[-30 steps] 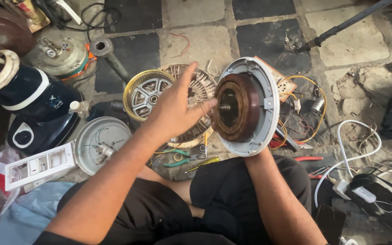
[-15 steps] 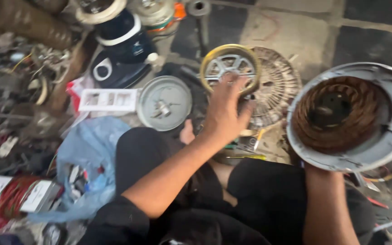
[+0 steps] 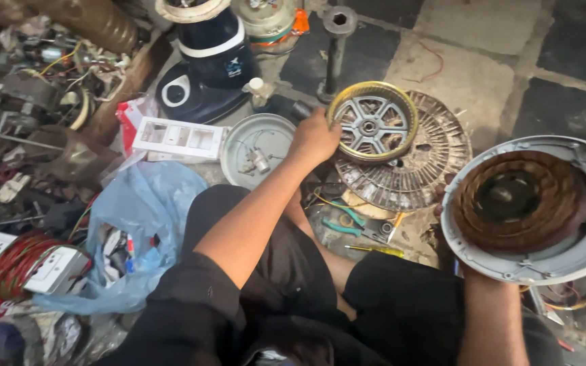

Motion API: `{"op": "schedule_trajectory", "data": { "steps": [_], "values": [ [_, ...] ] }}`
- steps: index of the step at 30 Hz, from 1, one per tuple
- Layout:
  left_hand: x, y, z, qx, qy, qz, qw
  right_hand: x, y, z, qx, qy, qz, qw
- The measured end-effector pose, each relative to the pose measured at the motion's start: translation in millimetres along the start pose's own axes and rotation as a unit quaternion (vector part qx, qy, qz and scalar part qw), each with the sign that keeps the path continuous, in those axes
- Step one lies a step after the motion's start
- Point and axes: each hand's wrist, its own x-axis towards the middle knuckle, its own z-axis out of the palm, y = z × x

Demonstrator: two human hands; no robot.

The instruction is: The person disassembles a ceiling fan motor housing using a screwdriver and a hammer, handles the internal stator and windings, and fits the metal plates back together by hand.

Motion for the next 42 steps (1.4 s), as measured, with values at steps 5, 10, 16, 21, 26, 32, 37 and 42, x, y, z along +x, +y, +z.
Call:
{"op": "schedule_trajectory", "data": {
  "steps": [5,10,16,21,26,32,37,42],
  "values": [
    [-12,0,-19,0.006,0.014,0.019,1.000,5,-2,-1,-0.045,0.027,-0.008,0.999],
    [-15,-48,-82,0.009,0.086,0.056,0.995,-4,-4,-4,0.104,0.019,0.011,0.994],
    [-19,-101,-175,0.121,0.037,-0.056,0.990,2,-7,8,0.041,0.048,0.036,0.997],
    [-36,-137,-174,0.124,-0.027,-0.176,0.976,5,-5,16,0.039,0.043,0.040,0.998],
    [-14,-191,-140,0.176,-0.048,-0.109,0.977,10,-2,27,0.034,0.039,0.045,0.998],
    [-6,-198,-126,0.114,-0.075,-0.145,0.980,15,0,25,0.036,0.040,0.045,0.998],
    [-10,-188,-127,0.066,-0.081,-0.152,0.983,17,7,27,0.046,0.042,0.036,0.997],
    [-9,-162,-148,0.230,-0.090,-0.112,0.963,11,5,23,0.044,0.060,0.005,0.997]
  ]
}}
